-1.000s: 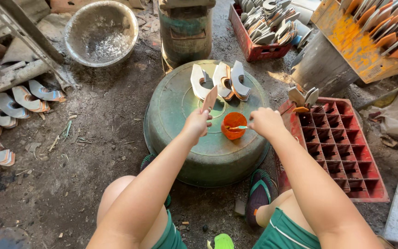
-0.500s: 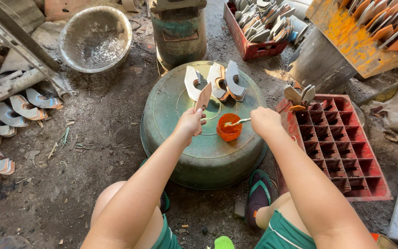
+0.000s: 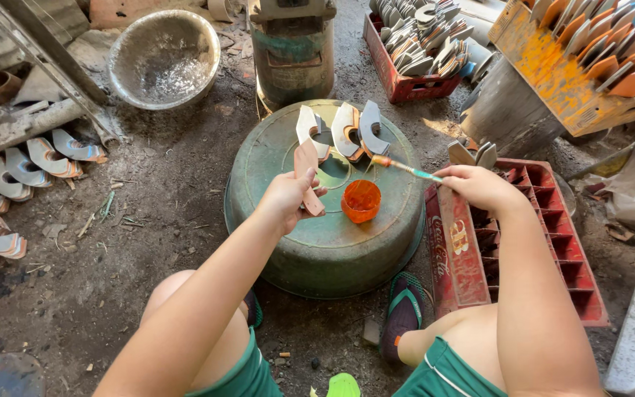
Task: The person sits on the ground and uses a toothbrush to apply orange paint to curved metal pieces. They dip the brush into a small container, coat each piece, and place the finished items into a red crate.
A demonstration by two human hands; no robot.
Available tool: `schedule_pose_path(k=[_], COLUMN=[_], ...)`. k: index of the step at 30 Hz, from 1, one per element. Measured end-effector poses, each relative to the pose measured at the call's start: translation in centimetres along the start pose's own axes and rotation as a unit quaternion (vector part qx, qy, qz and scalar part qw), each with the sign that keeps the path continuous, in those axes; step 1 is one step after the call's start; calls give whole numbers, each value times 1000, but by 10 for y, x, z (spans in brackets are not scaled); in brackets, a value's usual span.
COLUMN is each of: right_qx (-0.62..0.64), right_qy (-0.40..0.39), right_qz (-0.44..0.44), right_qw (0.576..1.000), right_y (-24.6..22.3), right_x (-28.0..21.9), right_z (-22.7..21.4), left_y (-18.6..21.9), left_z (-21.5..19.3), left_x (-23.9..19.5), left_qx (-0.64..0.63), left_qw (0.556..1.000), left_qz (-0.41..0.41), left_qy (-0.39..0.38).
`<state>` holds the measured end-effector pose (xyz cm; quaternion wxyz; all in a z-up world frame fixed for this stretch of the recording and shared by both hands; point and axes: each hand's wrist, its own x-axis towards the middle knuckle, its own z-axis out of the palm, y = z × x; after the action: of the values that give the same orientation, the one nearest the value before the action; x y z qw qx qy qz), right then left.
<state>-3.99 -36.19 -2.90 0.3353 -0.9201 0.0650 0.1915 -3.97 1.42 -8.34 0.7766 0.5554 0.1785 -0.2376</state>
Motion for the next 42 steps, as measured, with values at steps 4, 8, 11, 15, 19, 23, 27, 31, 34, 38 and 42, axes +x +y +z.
schedule_pose_path(k=[4, 8, 11, 15, 19, 23, 27, 31, 34, 38, 42], right_qx=[67, 124, 200, 254, 270, 194, -92, -186, -117, -7, 27], right_qy=[-3, -69, -60, -87, -109, -89, 35, 143, 196, 262, 304], right_qz=[-28, -36, -16, 0, -7, 45, -25, -89, -151, -218, -242], right_qw=[997, 989, 978, 963, 957, 976, 995, 968, 962, 940, 921], right_y=[38, 68, 76, 66, 59, 50, 36, 12, -12, -36, -44], right_x=[8, 21, 21, 18, 20, 26, 18, -2, -25, -57, -65], right_z=[-2, 11, 25, 33, 41, 50, 61, 53, 37, 23, 24], left_y=[-6, -27, -41, -51, -60, -72, -80, -80, -76, -72, -68], left_z=[6, 5, 11, 27, 33, 31, 25, 23, 25, 27, 29], left_x=[-1, 12, 29, 40, 48, 59, 65, 63, 58, 53, 49], left_qx=[-16, -64, -88, -81, -33, 6, 23, 24, 21, 1, -28], left_qw=[999, 994, 995, 996, 999, 1000, 1000, 1000, 1000, 999, 998], left_qz=[50, 85, 46, 9, -10, 5, -6, 1, 6, 30, 49], left_qy=[-4, -23, -28, -46, -29, -3, 19, 14, 11, 9, 8])
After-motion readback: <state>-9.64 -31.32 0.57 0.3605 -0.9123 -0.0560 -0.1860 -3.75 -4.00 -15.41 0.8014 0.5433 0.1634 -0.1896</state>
